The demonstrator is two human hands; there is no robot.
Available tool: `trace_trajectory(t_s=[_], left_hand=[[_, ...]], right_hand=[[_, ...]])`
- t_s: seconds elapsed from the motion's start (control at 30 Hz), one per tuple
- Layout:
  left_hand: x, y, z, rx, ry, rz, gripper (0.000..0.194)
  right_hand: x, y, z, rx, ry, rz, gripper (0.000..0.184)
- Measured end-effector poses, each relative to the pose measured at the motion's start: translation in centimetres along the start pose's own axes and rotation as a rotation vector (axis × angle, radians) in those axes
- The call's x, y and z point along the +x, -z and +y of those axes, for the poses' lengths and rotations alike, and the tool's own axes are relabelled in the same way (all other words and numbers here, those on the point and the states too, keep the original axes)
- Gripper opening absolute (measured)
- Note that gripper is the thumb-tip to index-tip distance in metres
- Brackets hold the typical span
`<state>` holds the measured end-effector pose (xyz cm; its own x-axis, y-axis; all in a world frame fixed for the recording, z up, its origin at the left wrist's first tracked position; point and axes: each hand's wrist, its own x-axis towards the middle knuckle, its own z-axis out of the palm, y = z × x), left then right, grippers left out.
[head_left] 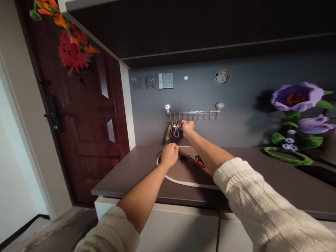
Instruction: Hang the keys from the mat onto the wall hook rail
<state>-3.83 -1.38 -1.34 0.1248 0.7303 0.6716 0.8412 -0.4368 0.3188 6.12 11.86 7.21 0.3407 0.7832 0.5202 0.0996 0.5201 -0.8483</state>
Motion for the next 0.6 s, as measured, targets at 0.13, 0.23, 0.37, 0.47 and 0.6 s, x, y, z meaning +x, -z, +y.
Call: trace_trajectory(t_s=[0.13, 0.23, 0.37, 0.47, 0.6], left_hand=[[0.0, 0.0, 0.0, -0.005, -0.004, 0.002, 0.023], [0.0, 0.0, 0.0, -0.006, -0.003, 0.001, 0.023], [0.0, 0.1, 0.0, -0.007, -0.003, 0.000, 0.024], [-0.1, 0.1, 0.1, -0.003, 0.002, -0.007, 0.023], [-0.1, 0.1, 0.0, 0.011, 0.008, -0.004, 0.023]], right_hand=[[-0.2, 0.2, 0.5, -0.003, -0.120, 0.095, 0.016], [-0.3, 0.5, 0.8, -0.046, -0.096, 0.080, 0.015], [-0.2, 0.8, 1.1, -0.098, -0.064, 0.070, 0.013], [-0.2, 0.9, 1.1, -0.103, -0.067, 0.044, 0.012], [-0.4, 1.1, 1.0, -0.106, -0.091, 0.022, 0.010]])
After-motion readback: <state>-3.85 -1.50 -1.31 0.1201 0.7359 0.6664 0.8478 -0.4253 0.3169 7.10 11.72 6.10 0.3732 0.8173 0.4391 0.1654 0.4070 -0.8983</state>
